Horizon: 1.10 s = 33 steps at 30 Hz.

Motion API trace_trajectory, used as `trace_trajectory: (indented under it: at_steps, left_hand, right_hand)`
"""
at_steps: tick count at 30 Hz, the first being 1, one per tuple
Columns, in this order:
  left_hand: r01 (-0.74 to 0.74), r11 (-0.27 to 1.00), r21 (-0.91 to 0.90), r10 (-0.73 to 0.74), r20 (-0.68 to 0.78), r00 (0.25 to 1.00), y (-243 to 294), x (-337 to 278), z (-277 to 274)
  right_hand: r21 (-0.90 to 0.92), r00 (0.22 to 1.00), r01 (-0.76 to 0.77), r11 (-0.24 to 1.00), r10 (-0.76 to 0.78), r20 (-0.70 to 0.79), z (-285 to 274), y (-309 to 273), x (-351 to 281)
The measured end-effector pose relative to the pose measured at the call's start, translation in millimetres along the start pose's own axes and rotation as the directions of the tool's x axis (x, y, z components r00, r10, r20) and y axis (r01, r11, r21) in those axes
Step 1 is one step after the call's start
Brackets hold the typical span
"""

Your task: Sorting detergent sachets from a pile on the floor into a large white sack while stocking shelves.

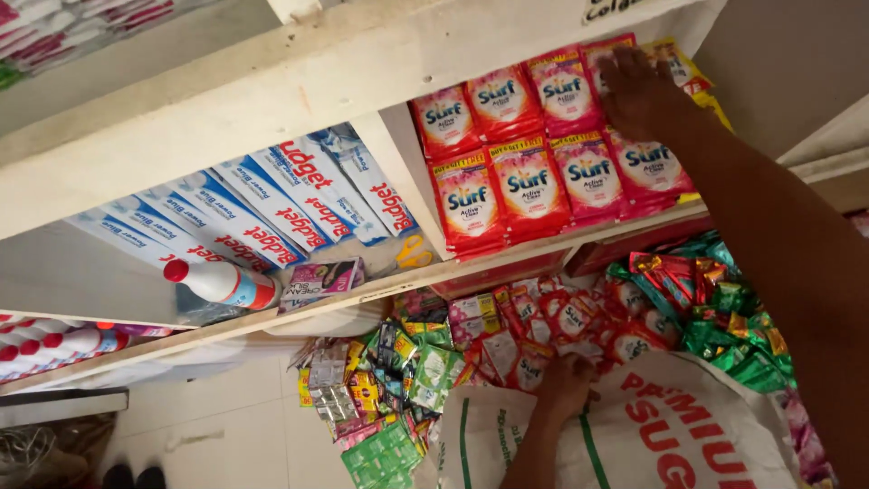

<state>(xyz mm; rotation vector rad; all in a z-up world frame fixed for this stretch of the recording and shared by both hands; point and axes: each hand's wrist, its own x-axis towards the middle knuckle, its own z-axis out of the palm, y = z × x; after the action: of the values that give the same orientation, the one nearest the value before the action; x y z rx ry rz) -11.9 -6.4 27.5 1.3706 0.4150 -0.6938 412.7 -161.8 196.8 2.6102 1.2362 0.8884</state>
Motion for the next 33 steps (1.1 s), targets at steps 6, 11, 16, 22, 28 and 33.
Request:
trace_trajectory:
  at_steps: [6,11,16,22,28,33]
  left_hand:
    - [0.009,0.994,0.105,-0.010,0.002,1.000,28,-17,2]
    - [-0.097,0.971,0.220,0.114,-0.068,0.991,19,-8,5]
    - [-0.097,0.982,0.160,0.109,-0.063,0.992,19,-8,5]
    - [-0.114,0.993,0.040,0.116,-0.039,0.993,4,4,1]
    - [-0.212,0.789,0.577,0.267,-0.010,0.964,8,6,5]
    - [-0.134,0.704,0.697,0.051,0.139,0.989,-7,11,16]
  right_hand:
    - [-0.049,0.979,-0.050,0.998,0.059,0.197,-6,-1,14]
    - [-0.042,0.998,0.042,0.998,-0.044,-0.044,-17,-35,34]
    - [0.059,0.991,-0.044,0.997,0.037,0.126,-46,-53,57]
    - [0.735,0.914,-0.262,0.625,0.404,-0.017,-203,-116,-5]
    - [0.759,0.785,-0.525,-0.385,0.127,0.607,-154,-230,-190]
    - [0.499,0.336,-0.780,0.377,-0.420,0.843,-24,-305,-331]
